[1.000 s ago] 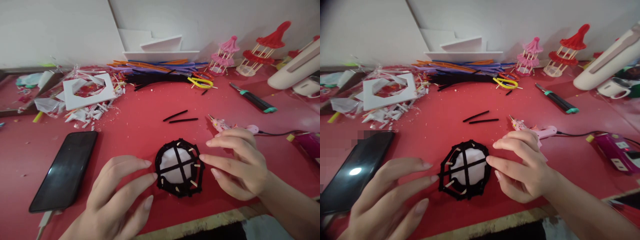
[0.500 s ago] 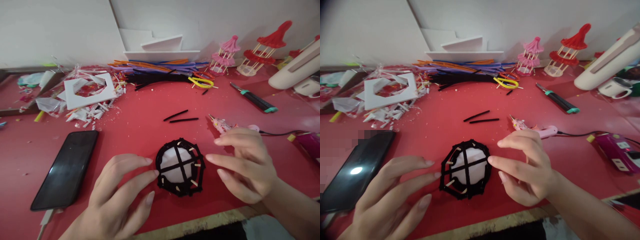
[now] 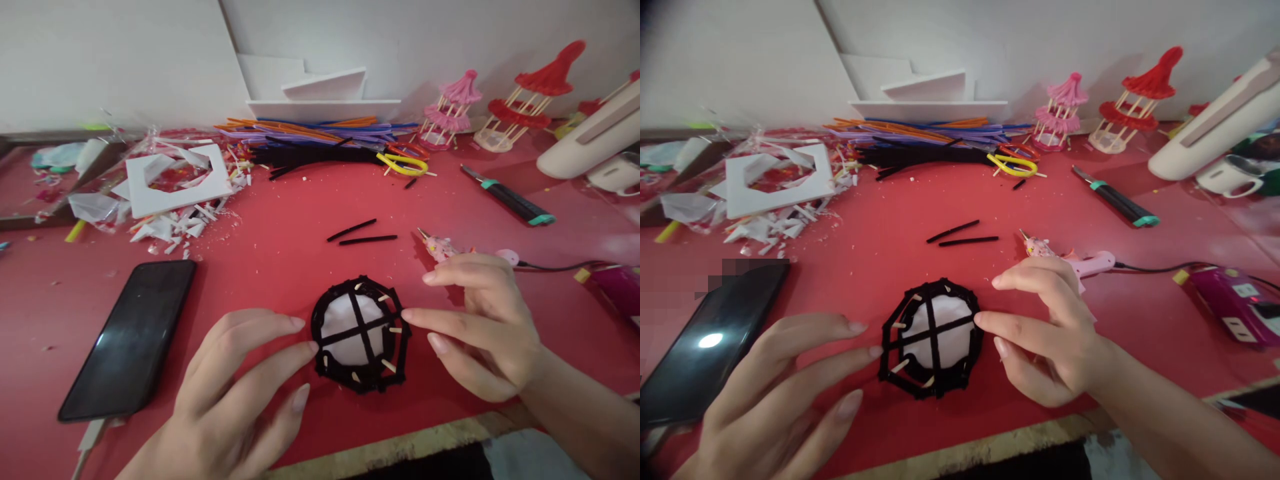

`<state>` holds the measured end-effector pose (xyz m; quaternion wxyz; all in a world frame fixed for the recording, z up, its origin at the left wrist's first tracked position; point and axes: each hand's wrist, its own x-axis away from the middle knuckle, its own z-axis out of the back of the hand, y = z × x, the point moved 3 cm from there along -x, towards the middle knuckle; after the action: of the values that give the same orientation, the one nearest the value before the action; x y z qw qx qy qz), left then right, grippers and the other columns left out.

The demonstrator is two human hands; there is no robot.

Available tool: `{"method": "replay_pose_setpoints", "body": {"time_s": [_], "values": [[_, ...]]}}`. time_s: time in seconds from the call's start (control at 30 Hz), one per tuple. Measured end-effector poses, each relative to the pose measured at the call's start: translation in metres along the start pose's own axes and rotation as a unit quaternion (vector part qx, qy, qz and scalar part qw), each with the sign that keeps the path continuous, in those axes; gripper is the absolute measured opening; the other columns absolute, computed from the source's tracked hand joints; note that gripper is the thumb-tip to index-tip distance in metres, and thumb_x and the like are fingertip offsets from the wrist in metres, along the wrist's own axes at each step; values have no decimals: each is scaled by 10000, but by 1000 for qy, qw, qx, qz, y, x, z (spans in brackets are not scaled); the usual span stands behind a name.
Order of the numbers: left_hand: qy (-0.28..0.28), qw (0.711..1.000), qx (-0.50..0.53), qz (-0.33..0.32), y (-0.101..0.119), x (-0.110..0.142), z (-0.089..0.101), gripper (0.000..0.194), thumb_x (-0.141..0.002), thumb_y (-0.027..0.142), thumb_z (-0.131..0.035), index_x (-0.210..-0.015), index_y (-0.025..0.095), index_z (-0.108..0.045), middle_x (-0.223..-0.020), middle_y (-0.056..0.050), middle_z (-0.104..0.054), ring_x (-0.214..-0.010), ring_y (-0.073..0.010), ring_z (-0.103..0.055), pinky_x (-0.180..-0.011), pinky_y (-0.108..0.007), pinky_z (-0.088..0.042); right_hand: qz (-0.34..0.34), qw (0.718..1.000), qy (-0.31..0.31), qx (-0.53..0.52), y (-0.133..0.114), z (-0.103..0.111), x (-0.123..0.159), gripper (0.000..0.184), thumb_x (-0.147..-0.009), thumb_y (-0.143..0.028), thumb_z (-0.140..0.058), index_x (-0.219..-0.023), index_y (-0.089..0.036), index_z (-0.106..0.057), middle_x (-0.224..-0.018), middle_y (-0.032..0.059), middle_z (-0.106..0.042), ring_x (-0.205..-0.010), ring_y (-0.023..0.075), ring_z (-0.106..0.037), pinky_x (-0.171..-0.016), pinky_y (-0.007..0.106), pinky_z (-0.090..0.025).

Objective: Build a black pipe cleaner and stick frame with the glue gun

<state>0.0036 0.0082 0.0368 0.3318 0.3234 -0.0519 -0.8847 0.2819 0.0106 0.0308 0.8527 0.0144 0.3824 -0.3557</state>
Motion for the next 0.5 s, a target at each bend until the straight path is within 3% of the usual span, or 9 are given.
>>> {"method": "replay_pose_setpoints", "body": {"time_s": [0.4,0.5], "values": [[-7,1000,2,-16,0,-1,-1,366,-748,104,-599,-1095,215,-638,-1070,-97,-644,-943,-245,-644,-792,-406,-582,4,1000,-3,-7,-1,-1,0,306,-736,-83,-576,-985,-193,-716,-1151,103,-536,-1046,279,-523,-906,523,-460],[14,1000,12,-1,0,1,1,357,-759,90,-587,-1090,218,-625,-1085,-87,-629,-944,-237,-641,-765,-403,-589,-2,999,26,-19,0,1,-1,316,-739,-68,-580,-1011,-198,-678,-1117,102,-565,-1027,272,-558,-880,516,-491]]}}
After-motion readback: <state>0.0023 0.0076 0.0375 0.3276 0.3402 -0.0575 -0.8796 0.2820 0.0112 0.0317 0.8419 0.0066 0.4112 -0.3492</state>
